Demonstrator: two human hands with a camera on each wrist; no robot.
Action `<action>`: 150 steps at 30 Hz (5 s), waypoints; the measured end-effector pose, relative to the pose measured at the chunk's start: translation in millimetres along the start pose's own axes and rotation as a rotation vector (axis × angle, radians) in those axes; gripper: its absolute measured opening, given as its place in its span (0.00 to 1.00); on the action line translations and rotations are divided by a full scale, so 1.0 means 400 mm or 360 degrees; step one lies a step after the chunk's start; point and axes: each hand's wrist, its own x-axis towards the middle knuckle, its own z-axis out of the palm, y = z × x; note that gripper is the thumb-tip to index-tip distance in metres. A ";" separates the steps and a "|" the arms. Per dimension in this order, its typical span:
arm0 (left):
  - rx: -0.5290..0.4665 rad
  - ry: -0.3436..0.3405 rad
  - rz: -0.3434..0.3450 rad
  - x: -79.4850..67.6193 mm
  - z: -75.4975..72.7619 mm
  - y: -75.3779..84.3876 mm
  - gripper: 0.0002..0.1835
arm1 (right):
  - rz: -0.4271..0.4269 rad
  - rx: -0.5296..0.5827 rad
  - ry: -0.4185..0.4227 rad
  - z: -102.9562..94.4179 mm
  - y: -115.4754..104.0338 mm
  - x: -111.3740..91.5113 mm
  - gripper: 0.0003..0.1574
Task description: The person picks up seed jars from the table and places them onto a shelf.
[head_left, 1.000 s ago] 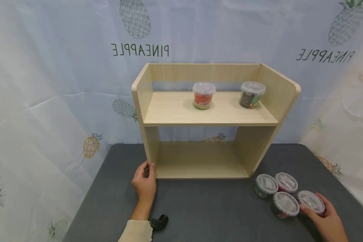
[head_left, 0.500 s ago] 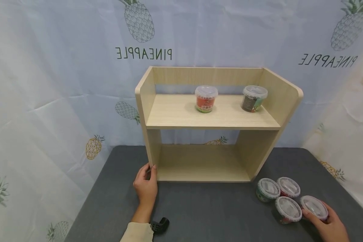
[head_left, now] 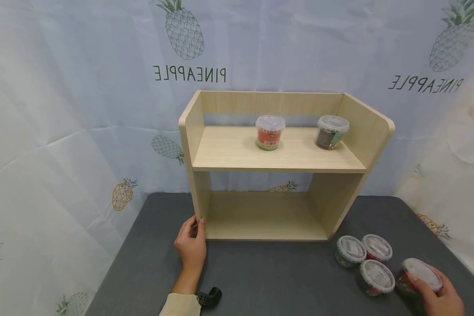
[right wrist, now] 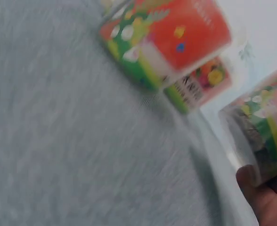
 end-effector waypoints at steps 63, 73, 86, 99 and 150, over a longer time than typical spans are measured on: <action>0.0001 0.0036 0.0057 -0.015 0.011 -0.067 0.11 | -0.1069 0.0091 -0.1377 0.813 -0.937 -0.457 0.46; -0.0018 -0.0003 0.0130 -0.001 -0.002 -0.014 0.11 | -0.1018 -0.0025 -0.1410 0.820 -0.952 -0.460 0.50; -0.0007 -0.0026 0.0129 -0.004 -0.008 -0.026 0.12 | -0.1094 -0.0153 -0.1300 0.829 -0.945 -0.469 0.52; 0.0019 -0.0008 0.0129 0.002 -0.006 -0.006 0.11 | -0.1180 -0.0200 -0.1256 0.828 -0.942 -0.473 0.56; -0.0005 -0.0024 0.0050 -0.002 0.002 -0.003 0.10 | -0.1025 0.0076 0.0104 0.154 -0.209 -0.258 0.39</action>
